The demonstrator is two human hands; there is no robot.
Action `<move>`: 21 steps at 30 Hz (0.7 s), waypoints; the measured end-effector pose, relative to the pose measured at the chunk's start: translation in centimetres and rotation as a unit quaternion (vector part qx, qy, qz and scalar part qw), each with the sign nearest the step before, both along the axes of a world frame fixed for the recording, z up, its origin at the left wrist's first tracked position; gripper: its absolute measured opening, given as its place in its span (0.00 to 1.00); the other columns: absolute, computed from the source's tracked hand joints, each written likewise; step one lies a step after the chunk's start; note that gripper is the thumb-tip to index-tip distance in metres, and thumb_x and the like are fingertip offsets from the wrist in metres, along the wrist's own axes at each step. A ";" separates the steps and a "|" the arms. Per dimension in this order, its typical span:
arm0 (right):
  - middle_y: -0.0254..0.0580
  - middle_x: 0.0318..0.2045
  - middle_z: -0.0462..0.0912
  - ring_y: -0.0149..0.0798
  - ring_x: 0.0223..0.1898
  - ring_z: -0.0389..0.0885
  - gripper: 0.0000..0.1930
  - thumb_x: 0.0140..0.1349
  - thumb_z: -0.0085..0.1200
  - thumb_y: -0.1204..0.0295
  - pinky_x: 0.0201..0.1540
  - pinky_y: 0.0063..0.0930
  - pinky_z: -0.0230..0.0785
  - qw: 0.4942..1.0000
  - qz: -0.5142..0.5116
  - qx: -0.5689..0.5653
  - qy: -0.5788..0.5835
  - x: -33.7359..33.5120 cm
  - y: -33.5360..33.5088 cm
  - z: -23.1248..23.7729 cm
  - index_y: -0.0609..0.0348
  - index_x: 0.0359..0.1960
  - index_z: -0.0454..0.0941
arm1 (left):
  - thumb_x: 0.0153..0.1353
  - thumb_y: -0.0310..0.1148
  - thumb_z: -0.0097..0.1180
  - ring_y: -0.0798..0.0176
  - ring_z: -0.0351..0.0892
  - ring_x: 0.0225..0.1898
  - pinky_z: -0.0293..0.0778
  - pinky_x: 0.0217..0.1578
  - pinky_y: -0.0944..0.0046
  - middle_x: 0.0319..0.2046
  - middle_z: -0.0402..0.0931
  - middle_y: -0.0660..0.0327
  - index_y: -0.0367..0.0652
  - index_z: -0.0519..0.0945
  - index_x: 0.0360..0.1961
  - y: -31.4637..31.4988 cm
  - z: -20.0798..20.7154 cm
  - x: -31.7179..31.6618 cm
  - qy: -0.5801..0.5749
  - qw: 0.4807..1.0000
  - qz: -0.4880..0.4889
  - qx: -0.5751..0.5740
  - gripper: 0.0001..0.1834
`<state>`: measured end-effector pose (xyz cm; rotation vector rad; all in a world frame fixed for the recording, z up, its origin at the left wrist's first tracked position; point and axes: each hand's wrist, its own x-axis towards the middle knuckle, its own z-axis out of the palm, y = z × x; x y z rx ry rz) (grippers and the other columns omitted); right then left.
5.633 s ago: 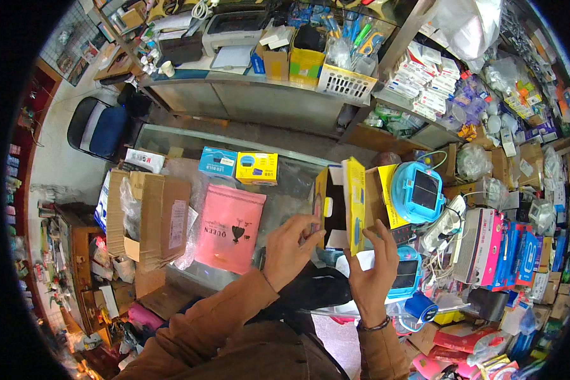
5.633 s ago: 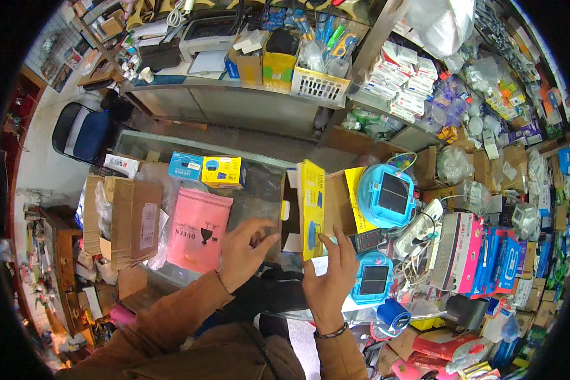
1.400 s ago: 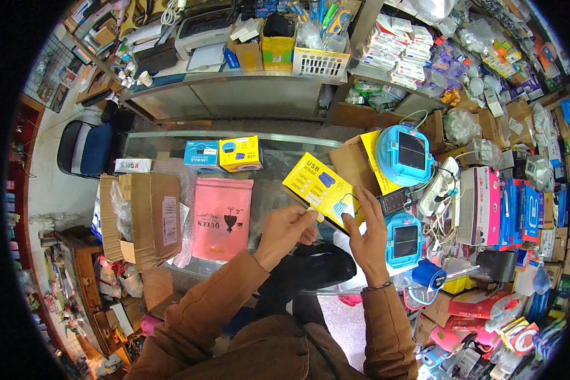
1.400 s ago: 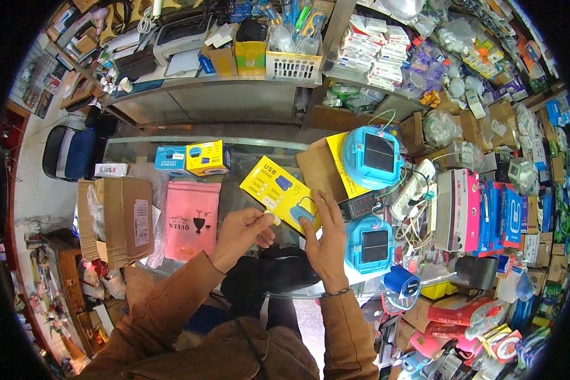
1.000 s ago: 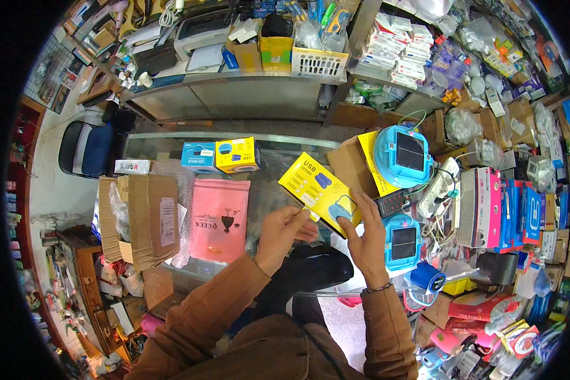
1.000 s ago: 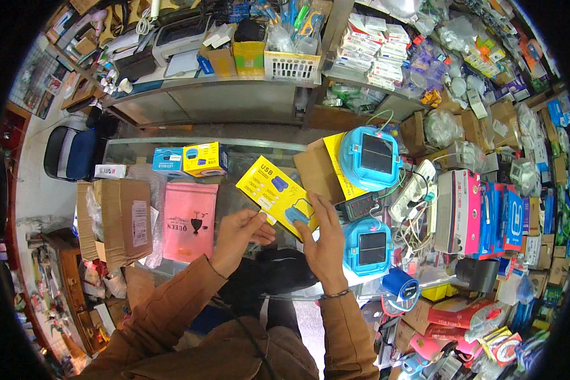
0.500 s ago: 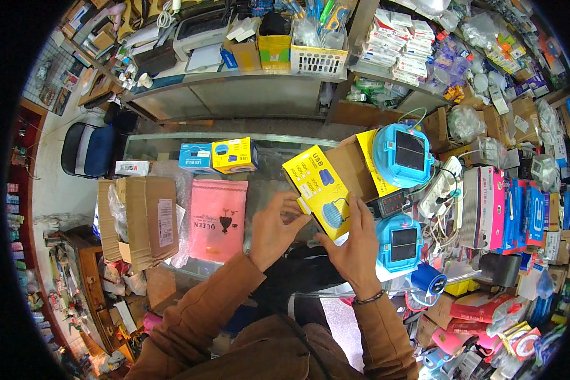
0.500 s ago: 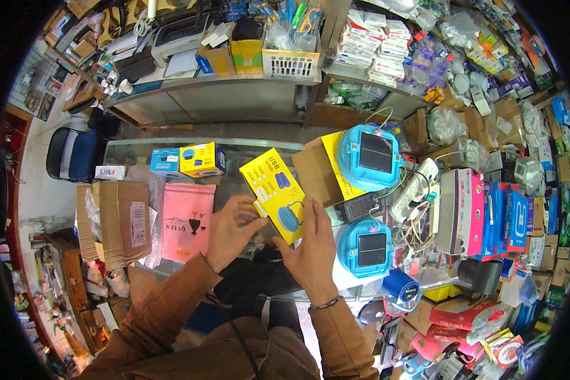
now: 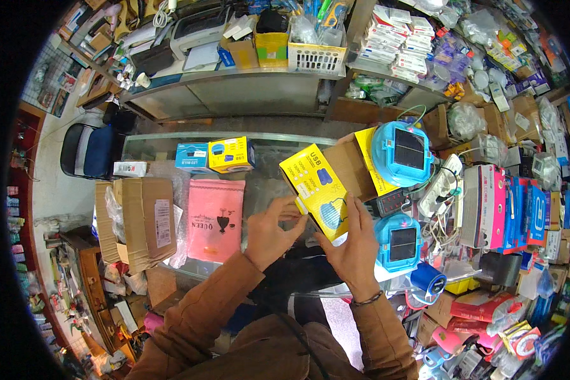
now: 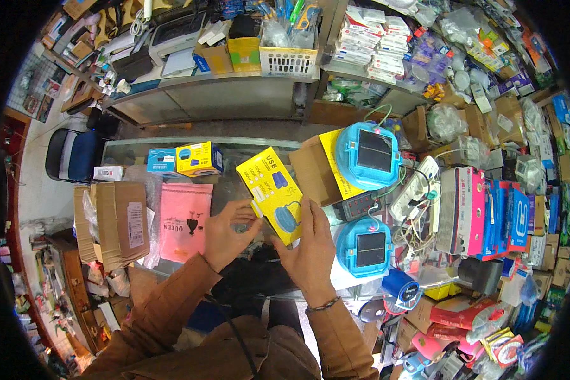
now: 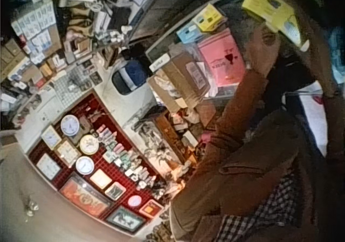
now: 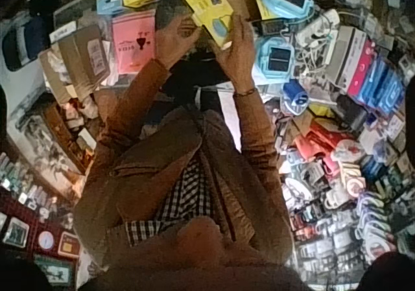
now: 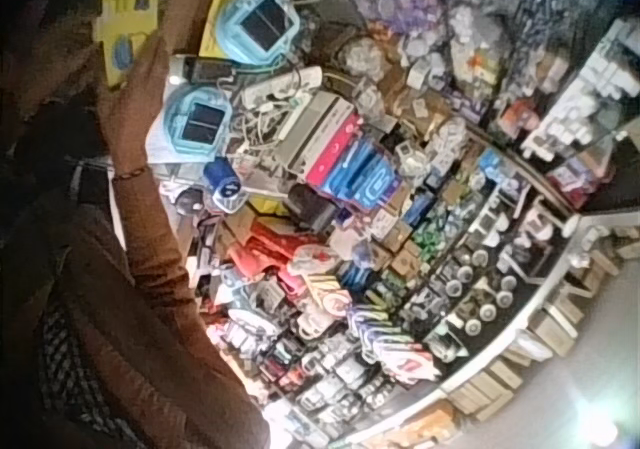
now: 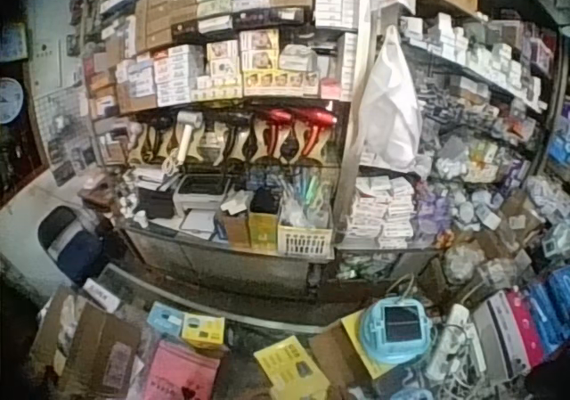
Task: The person applies glue to the edge of a translucent plastic dome, attaches it to a light-blue base, and wipes away excess glue. They then place the assembled unit on a counter with other similar units and handle a yellow product box and a black bag.
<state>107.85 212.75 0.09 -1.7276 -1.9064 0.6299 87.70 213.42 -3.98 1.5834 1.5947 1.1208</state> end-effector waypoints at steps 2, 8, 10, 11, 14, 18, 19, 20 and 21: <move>0.64 0.75 0.75 0.66 0.72 0.78 0.57 0.52 0.86 0.64 0.72 0.48 0.77 1.000 0.000 -0.001 -0.006 0.1 0.1 0.0 0.62 0.83 0.66 | 0.62 0.23 0.80 0.57 0.98 0.44 0.92 0.45 0.61 0.44 0.95 0.49 0.34 0.83 0.59 0.0 -0.4 0.0 0.001 1.000 -0.004 0.013 0.25; 0.64 0.74 0.76 0.65 0.72 0.79 0.55 0.52 0.86 0.64 0.72 0.48 0.77 1.000 0.007 0.011 -0.006 0.3 0.1 -0.1 0.63 0.82 0.68 | 0.62 0.26 0.81 0.57 0.98 0.44 0.92 0.44 0.61 0.43 0.95 0.50 0.35 0.82 0.60 -0.1 -1.1 -0.2 -0.010 1.000 -0.009 0.028 0.27; 0.64 0.74 0.75 0.65 0.73 0.77 0.55 0.53 0.85 0.65 0.73 0.49 0.76 1.000 0.003 0.003 -0.003 0.4 0.2 -0.2 0.63 0.82 0.66 | 0.61 0.26 0.81 0.58 0.98 0.44 0.91 0.44 0.61 0.43 0.95 0.51 0.36 0.82 0.60 -0.1 -0.9 -0.2 -0.010 0.999 -0.016 0.042 0.28; 0.64 0.74 0.75 0.64 0.74 0.76 0.56 0.53 0.84 0.65 0.73 0.49 0.76 1.000 0.004 0.000 0.002 0.4 0.2 -0.2 0.64 0.83 0.65 | 0.61 0.27 0.81 0.58 0.98 0.44 0.91 0.43 0.62 0.42 0.95 0.51 0.36 0.82 0.60 -0.1 -0.8 -0.1 0.003 0.999 -0.008 0.033 0.28; 0.64 0.74 0.75 0.65 0.73 0.76 0.55 0.54 0.84 0.65 0.72 0.49 0.76 1.000 0.002 0.008 0.002 0.4 0.2 -0.5 0.64 0.82 0.66 | 0.62 0.27 0.81 0.59 0.98 0.43 0.91 0.44 0.62 0.41 0.95 0.52 0.36 0.82 0.59 0.0 0.0 0.5 0.010 1.000 0.010 -0.005 0.26; 0.65 0.74 0.75 0.65 0.73 0.77 0.55 0.54 0.84 0.66 0.72 0.49 0.77 1.000 0.005 0.021 0.012 0.3 0.2 -0.7 0.65 0.82 0.66 | 0.63 0.26 0.79 0.59 0.97 0.42 0.91 0.44 0.61 0.41 0.94 0.51 0.34 0.83 0.57 0.3 1.2 1.1 0.032 0.997 0.022 -0.063 0.24; 0.65 0.75 0.75 0.65 0.73 0.77 0.55 0.54 0.84 0.66 0.72 0.49 0.77 1.000 0.004 0.024 0.014 0.2 0.2 -0.7 0.65 0.82 0.66 | 0.63 0.26 0.79 0.58 0.97 0.41 0.91 0.43 0.61 0.40 0.94 0.51 0.33 0.83 0.56 0.4 1.4 1.1 0.029 0.997 0.021 -0.065 0.23; 0.66 0.75 0.75 0.65 0.73 0.77 0.55 0.54 0.84 0.66 0.72 0.49 0.76 0.999 0.006 0.029 0.019 0.2 0.2 -0.7 0.65 0.82 0.66 | 0.63 0.26 0.79 0.58 0.97 0.40 0.91 0.43 0.61 0.39 0.94 0.51 0.33 0.83 0.56 0.5 1.6 1.1 0.044 0.997 0.018 -0.064 0.23; 0.66 0.75 0.75 0.65 0.73 0.77 0.55 0.54 0.84 0.66 0.72 0.49 0.76 0.999 0.006 0.029 0.014 0.1 0.2 -0.7 0.65 0.82 0.66 | 0.63 0.26 0.79 0.58 0.97 0.40 0.91 0.42 0.60 0.39 0.94 0.51 0.33 0.83 0.56 0.6 1.7 1.0 0.046 0.997 0.014 -0.059 0.23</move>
